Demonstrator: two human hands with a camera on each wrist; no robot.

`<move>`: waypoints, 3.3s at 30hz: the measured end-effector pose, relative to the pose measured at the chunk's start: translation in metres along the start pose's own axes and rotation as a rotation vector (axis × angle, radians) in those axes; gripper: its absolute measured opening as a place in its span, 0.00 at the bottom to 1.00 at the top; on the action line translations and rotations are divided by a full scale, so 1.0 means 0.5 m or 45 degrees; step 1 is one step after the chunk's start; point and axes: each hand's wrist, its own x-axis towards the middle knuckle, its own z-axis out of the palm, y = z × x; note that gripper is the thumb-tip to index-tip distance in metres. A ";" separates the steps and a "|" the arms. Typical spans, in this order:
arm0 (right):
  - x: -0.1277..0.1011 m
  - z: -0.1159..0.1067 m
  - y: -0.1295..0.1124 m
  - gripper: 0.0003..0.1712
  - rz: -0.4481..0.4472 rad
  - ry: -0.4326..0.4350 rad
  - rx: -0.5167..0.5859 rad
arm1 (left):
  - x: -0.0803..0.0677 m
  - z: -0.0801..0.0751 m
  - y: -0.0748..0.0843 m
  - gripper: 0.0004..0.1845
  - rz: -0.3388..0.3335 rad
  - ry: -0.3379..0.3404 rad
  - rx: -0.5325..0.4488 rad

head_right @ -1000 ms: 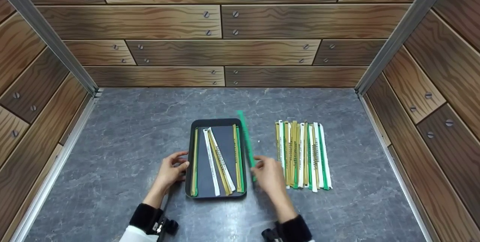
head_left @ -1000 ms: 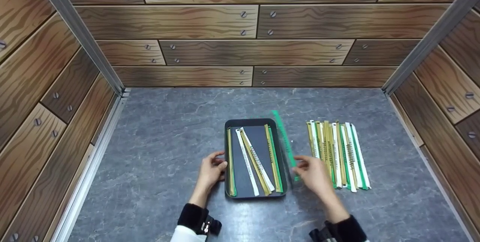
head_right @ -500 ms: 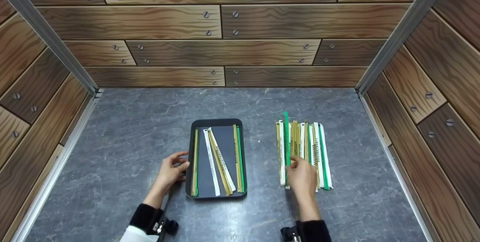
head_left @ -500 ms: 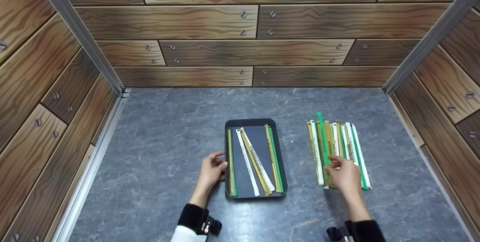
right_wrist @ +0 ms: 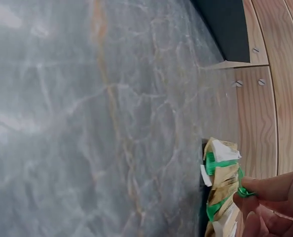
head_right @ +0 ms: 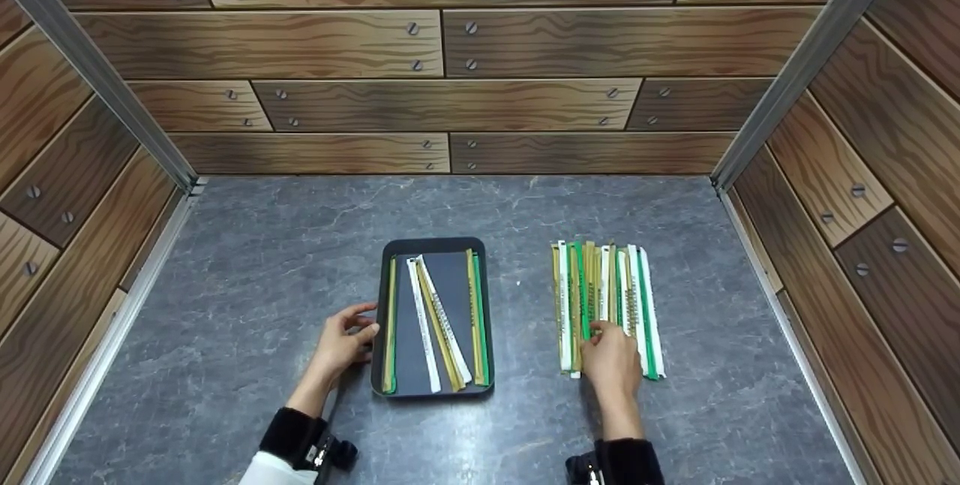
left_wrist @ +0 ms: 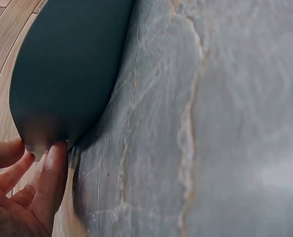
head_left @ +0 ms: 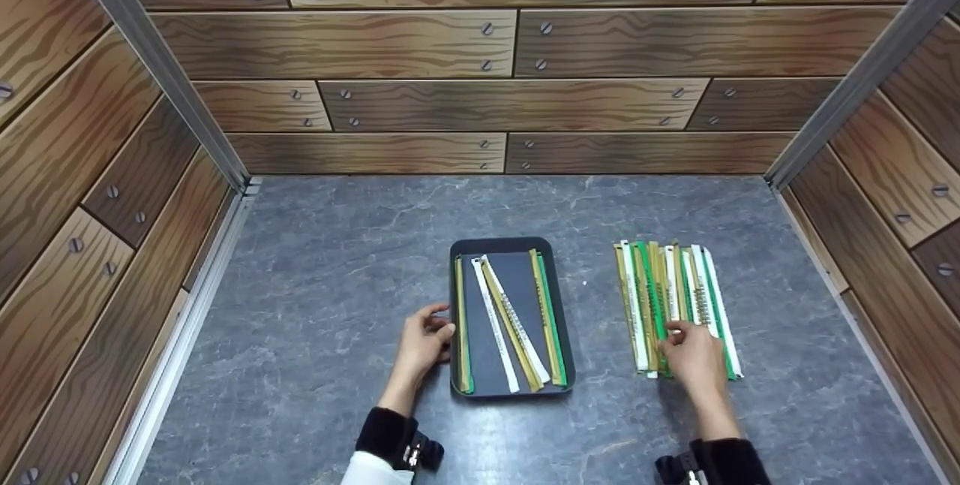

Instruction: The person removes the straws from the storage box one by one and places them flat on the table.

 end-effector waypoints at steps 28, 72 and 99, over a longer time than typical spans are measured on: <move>-0.124 0.237 -0.293 0.14 -1.077 -0.350 -0.105 | -0.001 -0.001 -0.002 0.22 0.032 -0.016 -0.019; -0.096 0.267 -0.307 0.20 -0.720 -0.330 -0.127 | 0.000 0.002 0.000 0.22 0.008 -0.001 -0.010; -0.064 0.148 -0.252 0.20 -0.664 -0.212 0.283 | 0.002 0.003 -0.003 0.22 -0.004 0.016 0.005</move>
